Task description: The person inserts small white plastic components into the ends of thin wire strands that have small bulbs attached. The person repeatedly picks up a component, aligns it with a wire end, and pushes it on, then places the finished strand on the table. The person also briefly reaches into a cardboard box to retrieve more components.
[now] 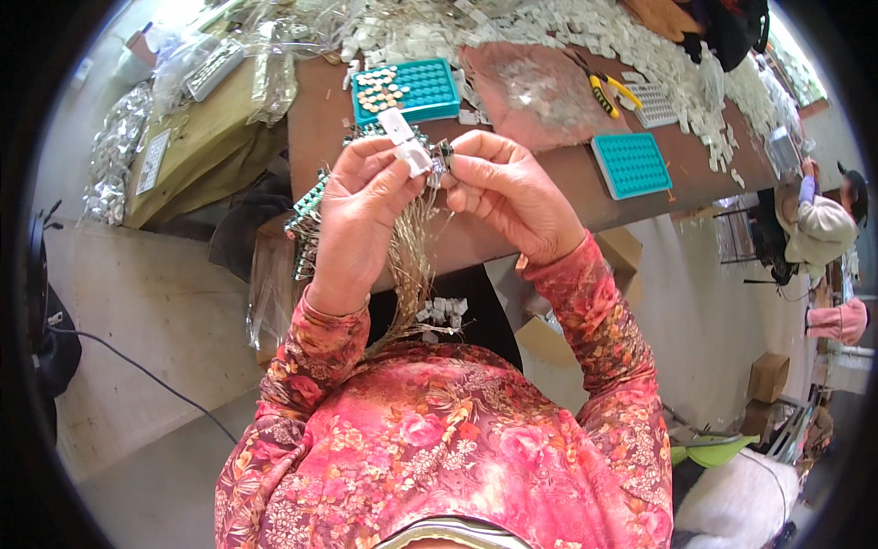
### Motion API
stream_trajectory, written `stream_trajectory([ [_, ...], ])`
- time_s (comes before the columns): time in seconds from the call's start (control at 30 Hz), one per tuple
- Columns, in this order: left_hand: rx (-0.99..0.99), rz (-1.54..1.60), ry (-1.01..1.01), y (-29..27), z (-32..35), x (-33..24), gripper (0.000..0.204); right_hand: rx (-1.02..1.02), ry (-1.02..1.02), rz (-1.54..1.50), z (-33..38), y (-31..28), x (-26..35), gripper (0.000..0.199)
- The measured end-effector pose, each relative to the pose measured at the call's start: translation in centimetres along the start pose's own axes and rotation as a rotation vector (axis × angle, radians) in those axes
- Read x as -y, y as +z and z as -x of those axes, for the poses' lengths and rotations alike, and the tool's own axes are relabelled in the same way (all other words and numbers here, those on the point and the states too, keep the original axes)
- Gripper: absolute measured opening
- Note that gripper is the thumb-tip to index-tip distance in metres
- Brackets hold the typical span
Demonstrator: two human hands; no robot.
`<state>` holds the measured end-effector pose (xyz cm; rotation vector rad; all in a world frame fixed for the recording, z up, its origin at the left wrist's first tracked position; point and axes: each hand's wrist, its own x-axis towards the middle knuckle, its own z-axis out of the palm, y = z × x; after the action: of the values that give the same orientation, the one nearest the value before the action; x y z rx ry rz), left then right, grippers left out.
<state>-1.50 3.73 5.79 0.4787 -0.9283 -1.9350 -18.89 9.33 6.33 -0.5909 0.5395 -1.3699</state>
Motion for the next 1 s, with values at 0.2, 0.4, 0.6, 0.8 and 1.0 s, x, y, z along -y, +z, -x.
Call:
stream_trajectory([
  [0.2,0.065,-0.107,0.100,0.0,0.3,-0.1,0.017,-0.114,0.045,0.025,-0.2,0.8,-0.3,0.012],
  [0.4,0.058,-0.187,0.138,0.3,0.2,-0.4,0.017,-0.112,-0.001,0.222,0.1,2.0,0.1,0.013],
  [0.6,0.031,-0.288,0.120,0.3,-0.2,-0.7,0.017,-0.232,-0.172,0.625,0.1,3.6,0.1,0.012],
  [0.8,0.230,-0.328,-0.010,-0.4,-1.6,-2.7,0.016,-0.050,-0.028,0.818,-0.4,3.3,3.2,0.012],
  [1.0,0.357,-0.383,-0.004,-0.5,-3.0,-3.8,0.012,0.098,0.127,0.696,-2.8,1.5,4.0,0.020],
])
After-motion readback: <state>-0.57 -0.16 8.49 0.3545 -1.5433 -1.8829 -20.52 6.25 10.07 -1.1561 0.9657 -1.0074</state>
